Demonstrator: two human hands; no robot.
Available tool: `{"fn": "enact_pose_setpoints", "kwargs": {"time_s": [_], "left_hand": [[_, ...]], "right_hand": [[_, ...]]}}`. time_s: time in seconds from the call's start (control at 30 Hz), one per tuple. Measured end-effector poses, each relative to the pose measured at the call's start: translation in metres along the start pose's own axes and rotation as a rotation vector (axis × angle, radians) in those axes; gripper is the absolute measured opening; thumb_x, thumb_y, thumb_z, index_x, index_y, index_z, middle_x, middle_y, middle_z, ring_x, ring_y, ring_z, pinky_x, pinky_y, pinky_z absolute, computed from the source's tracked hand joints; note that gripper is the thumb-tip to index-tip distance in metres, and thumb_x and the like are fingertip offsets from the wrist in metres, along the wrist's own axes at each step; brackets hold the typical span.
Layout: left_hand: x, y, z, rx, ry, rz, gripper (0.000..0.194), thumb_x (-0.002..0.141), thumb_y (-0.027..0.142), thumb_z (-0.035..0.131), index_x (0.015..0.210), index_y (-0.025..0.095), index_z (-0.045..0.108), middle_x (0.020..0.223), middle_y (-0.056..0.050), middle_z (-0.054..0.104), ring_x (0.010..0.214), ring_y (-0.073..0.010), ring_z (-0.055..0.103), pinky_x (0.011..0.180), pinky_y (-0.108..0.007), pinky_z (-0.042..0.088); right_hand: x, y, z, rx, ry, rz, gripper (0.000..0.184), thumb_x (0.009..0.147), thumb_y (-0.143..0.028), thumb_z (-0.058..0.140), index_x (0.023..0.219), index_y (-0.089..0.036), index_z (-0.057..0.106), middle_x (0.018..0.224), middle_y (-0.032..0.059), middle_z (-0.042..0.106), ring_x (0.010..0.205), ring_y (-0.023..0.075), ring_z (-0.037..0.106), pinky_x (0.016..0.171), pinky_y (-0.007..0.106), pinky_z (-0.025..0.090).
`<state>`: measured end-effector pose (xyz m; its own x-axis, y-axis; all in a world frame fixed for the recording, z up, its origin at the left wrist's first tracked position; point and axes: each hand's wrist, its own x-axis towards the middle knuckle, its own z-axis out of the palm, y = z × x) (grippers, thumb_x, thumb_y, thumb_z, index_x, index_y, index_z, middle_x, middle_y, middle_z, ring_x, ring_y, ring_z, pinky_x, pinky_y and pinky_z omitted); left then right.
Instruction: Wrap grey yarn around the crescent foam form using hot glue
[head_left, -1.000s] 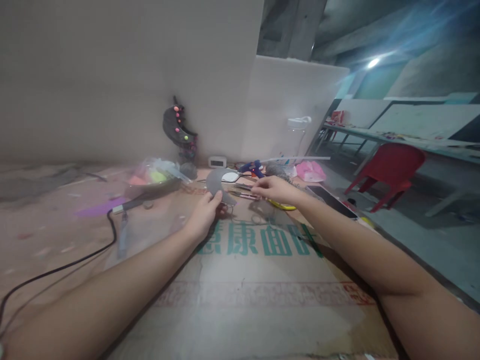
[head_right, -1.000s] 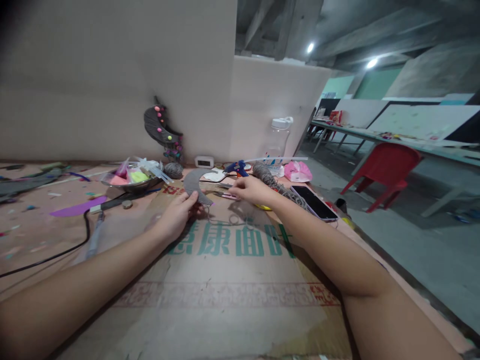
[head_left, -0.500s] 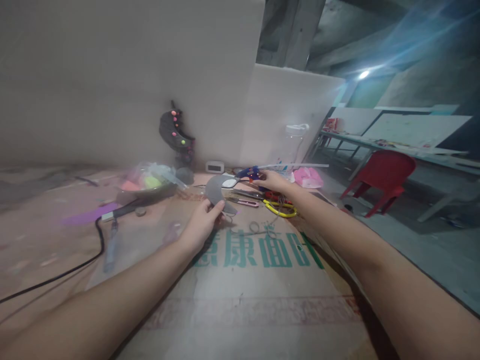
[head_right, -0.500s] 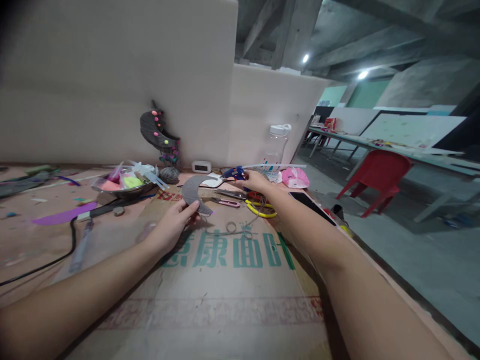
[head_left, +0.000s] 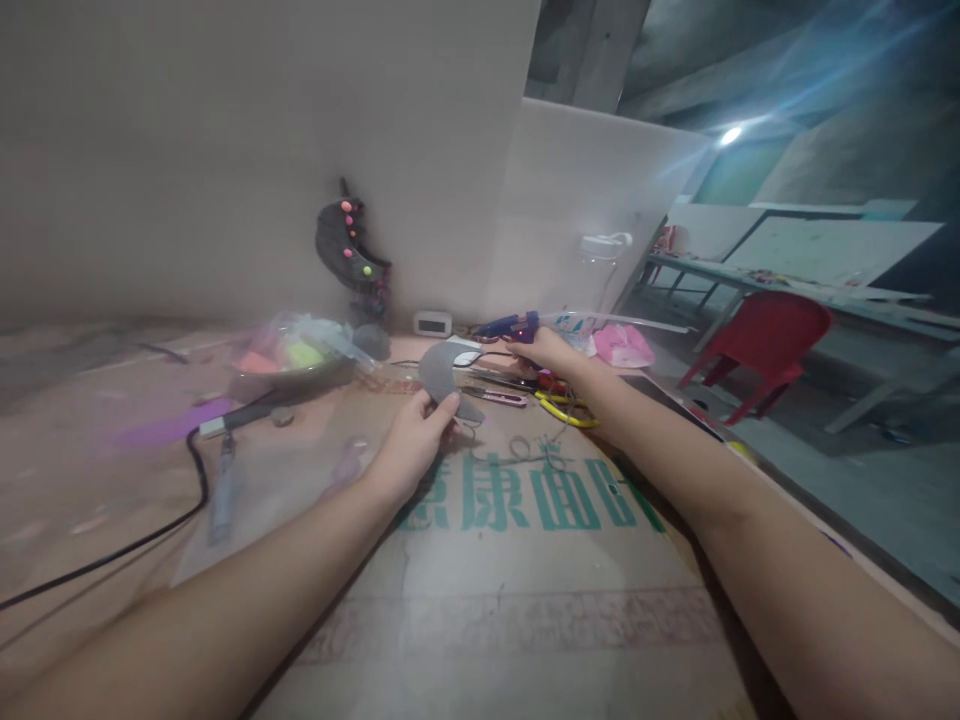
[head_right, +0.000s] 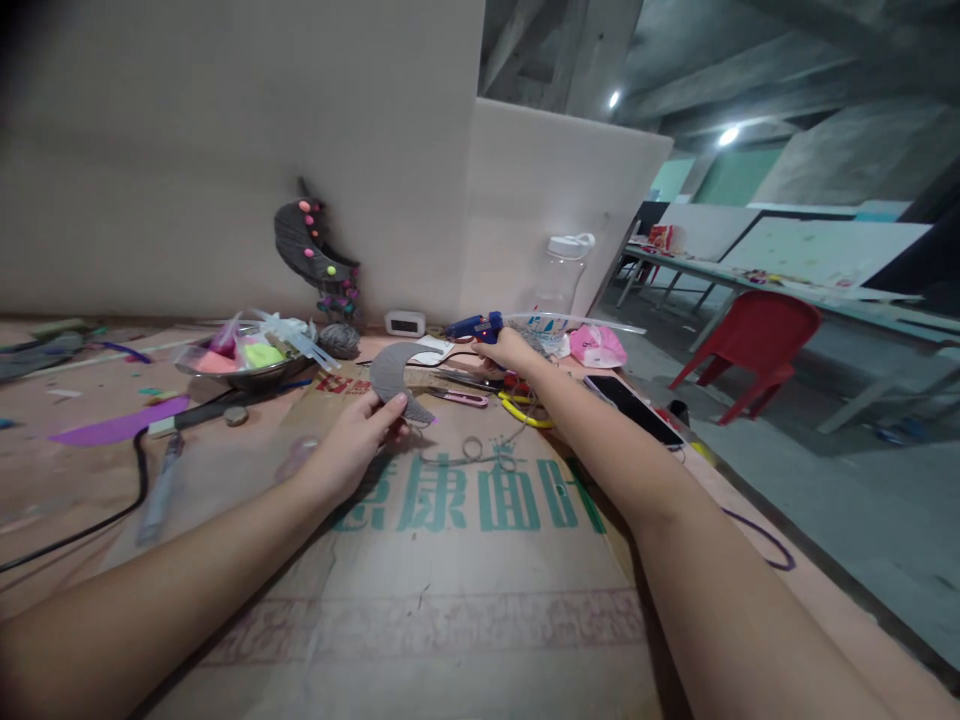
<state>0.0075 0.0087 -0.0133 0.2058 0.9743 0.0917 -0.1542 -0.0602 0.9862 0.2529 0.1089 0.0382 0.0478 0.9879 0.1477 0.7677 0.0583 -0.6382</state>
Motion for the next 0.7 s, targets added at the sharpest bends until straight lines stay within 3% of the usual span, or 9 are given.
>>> {"fn": "enact_pose_setpoints", "kwargs": {"time_s": [0.13,0.23,0.43,0.57,0.7], "left_hand": [[0.000,0.001,0.000,-0.011,-0.005,0.020,0.042,0.073,0.052,0.068,0.084,0.013,0.055,0.063,0.000,0.057,0.055,-0.0095,0.050,0.050,-0.019,0.037],[-0.001,0.003,0.001,-0.011,-0.010,0.034,0.039,0.074,0.050,0.067,0.084,0.014,0.056,0.062,0.001,0.056,0.054,-0.0091,0.050,0.049,-0.019,0.037],[-0.003,0.002,0.000,0.041,0.000,0.057,0.030,0.081,0.044,0.064,0.082,0.016,0.054,0.058,0.003,0.052,0.049,-0.0088,0.046,0.046,-0.019,0.036],[-0.002,0.000,-0.001,0.075,-0.003,0.069,0.027,0.083,0.042,0.062,0.085,0.016,0.055,0.057,0.004,0.049,0.047,-0.0085,0.043,0.044,-0.019,0.034],[-0.003,0.003,0.000,0.060,-0.020,0.080,0.025,0.083,0.040,0.062,0.085,0.016,0.055,0.059,0.004,0.049,0.049,-0.0087,0.044,0.044,-0.019,0.036]], "right_hand": [[-0.022,-0.004,-0.013,0.117,-0.061,-0.053,0.014,0.077,-0.025,0.064,0.085,-0.014,0.069,0.072,0.0066,0.072,0.065,0.0158,0.067,0.063,0.023,0.053],[-0.052,-0.007,-0.022,0.196,-0.096,-0.114,0.024,0.078,-0.023,0.061,0.100,-0.017,0.068,0.082,0.0042,0.074,0.074,0.0148,0.069,0.070,0.023,0.054],[-0.121,-0.010,-0.020,0.341,-0.045,-0.123,0.033,0.079,-0.043,0.065,0.097,-0.016,0.068,0.083,0.0048,0.072,0.070,0.0155,0.066,0.069,0.027,0.053],[-0.146,-0.001,-0.010,0.160,-0.048,-0.125,0.037,0.080,-0.054,0.061,0.082,-0.019,0.070,0.078,0.0055,0.072,0.074,0.0204,0.067,0.073,0.033,0.054],[-0.156,0.006,-0.001,0.114,-0.080,-0.200,0.036,0.079,-0.056,0.061,0.090,-0.024,0.073,0.092,0.0045,0.075,0.090,0.0250,0.069,0.085,0.038,0.055]]}}
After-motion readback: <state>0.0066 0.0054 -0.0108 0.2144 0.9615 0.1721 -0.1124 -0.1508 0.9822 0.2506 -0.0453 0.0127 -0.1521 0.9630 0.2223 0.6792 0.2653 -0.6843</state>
